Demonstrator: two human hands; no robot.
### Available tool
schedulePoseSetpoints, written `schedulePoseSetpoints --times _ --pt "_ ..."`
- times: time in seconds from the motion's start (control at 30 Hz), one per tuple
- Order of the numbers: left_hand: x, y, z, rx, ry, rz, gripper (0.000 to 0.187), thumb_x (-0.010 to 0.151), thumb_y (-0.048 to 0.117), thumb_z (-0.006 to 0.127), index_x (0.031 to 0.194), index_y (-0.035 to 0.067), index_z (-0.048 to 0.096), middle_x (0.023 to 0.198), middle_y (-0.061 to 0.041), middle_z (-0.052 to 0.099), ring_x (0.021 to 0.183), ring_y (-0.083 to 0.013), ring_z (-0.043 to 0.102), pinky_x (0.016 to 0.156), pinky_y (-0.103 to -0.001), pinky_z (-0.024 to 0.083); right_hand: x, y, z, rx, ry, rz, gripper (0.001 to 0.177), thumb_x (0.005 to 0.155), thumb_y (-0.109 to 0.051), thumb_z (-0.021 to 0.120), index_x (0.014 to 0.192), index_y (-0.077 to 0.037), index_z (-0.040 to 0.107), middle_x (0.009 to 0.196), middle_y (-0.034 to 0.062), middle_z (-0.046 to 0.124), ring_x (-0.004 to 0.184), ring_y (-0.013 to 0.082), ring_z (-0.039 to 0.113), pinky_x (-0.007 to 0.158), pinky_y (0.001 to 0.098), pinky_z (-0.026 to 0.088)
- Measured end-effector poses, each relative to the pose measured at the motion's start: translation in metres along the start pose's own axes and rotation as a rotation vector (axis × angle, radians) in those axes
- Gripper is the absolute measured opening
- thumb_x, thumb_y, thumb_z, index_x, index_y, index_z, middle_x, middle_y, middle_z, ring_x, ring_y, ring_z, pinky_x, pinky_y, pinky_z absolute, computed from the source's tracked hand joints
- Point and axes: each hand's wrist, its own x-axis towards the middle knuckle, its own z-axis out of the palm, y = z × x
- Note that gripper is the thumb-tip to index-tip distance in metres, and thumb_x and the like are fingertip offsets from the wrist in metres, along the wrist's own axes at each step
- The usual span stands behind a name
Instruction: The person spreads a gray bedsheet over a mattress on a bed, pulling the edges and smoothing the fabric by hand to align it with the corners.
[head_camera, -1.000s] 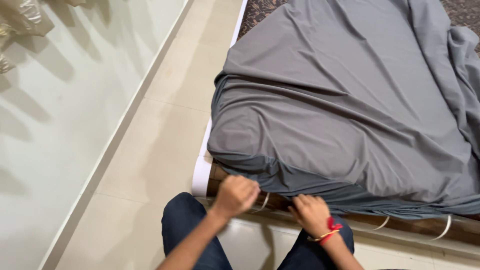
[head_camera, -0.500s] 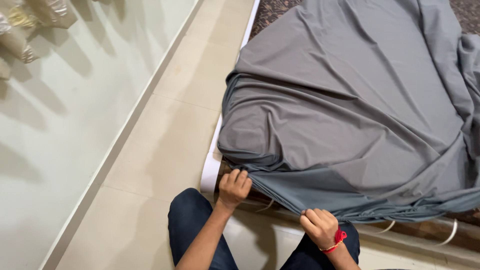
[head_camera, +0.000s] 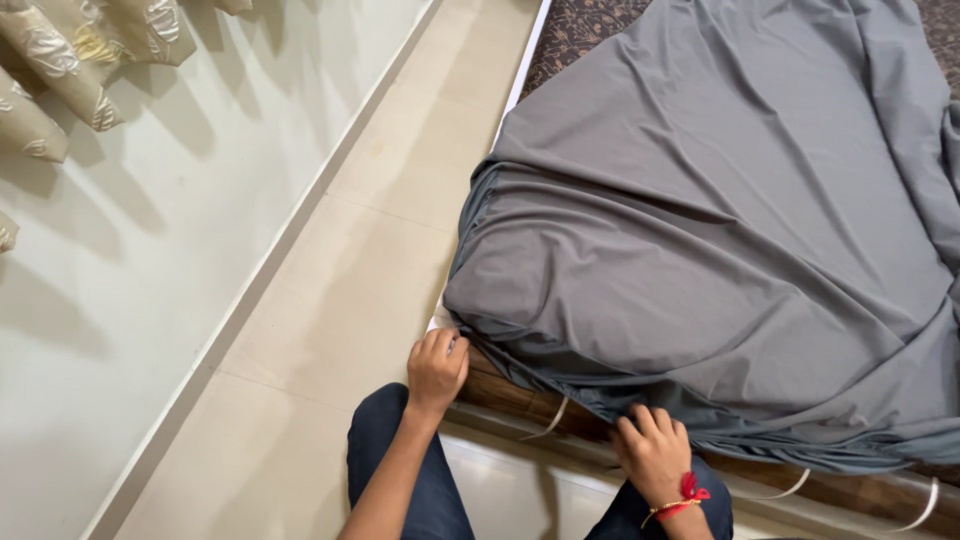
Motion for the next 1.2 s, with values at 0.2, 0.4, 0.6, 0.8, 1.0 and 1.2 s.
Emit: schedulePoseSetpoints --times 0.2,0.4,0.6,0.8,1.0,1.2 --pt "0.052 0.01 -0.03 -0.12 -0.034 0.104 0.048 0.084 0.036 0.079 0.126 0.02 0.064 0.13 -0.007 0.059 0.123 -0.0319 0.056 0.098 -0.048 0.048 0.034 -0.036 -0.01 0.192 0.169 -0.104 0.041 0.081 -0.028 0.072 0.115 -0.005 0.069 0.12 0.0123 0.066 0.104 0.0302 0.062 0.088 0.0431 0.049" --pt "0.092 0.004 -0.006 -0.114 -0.346 0.065 0.115 0.056 0.066 0.087 0.152 0.033 0.033 0.158 -0.02 0.03 0.143 -0.0475 0.03 0.109 -0.059 0.036 0.064 -0.064 0.042 0.184 0.028 0.011 0.038 0.08 -0.015 0.074 0.117 -0.003 0.073 0.104 0.0091 0.067 0.095 0.0298 0.063 0.081 0.0436 0.05" --pt "0.077 -0.002 0.012 -0.319 -0.421 -0.34 0.158 0.037 0.073 0.088 0.161 0.014 0.011 0.16 -0.024 0.031 0.144 -0.0433 0.036 0.116 -0.056 0.036 0.035 -0.078 0.086 0.271 0.057 0.194 0.017 0.083 -0.01 0.071 0.099 -0.015 0.074 0.094 0.0039 0.064 0.084 0.0237 0.062 0.073 0.0384 0.051" --pt "0.06 0.002 0.028 -0.289 -0.233 -0.425 0.161 0.036 0.075 0.091 0.158 0.003 0.015 0.149 -0.023 0.047 0.135 -0.0402 0.05 0.118 -0.065 0.022 0.03 -0.092 0.078 0.278 -0.063 0.4 0.038 0.079 -0.036 0.074 0.11 -0.015 0.075 0.104 0.0037 0.068 0.103 0.0253 0.061 0.086 0.0508 0.04" --pt "0.075 0.018 0.044 -0.511 0.025 -0.49 0.124 0.049 0.059 0.099 0.145 0.009 0.038 0.133 -0.02 0.055 0.124 -0.0394 0.058 0.103 -0.053 0.05 0.041 -0.104 0.081 0.133 -0.038 0.41 0.073 0.085 -0.058 0.059 0.137 -0.008 0.061 0.135 0.0197 0.058 0.13 0.0364 0.044 0.102 0.0664 0.025" --pt "0.099 0.023 0.031 -0.588 0.011 -0.472 0.117 0.048 0.045 0.102 0.143 0.009 0.043 0.133 -0.021 0.054 0.125 -0.0394 0.057 0.102 -0.05 0.05 0.092 -0.079 0.105 0.078 -0.537 0.569 0.079 0.095 -0.074 0.038 0.137 -0.011 0.058 0.153 0.0159 0.049 0.144 0.0368 0.04 0.12 0.0716 0.009"
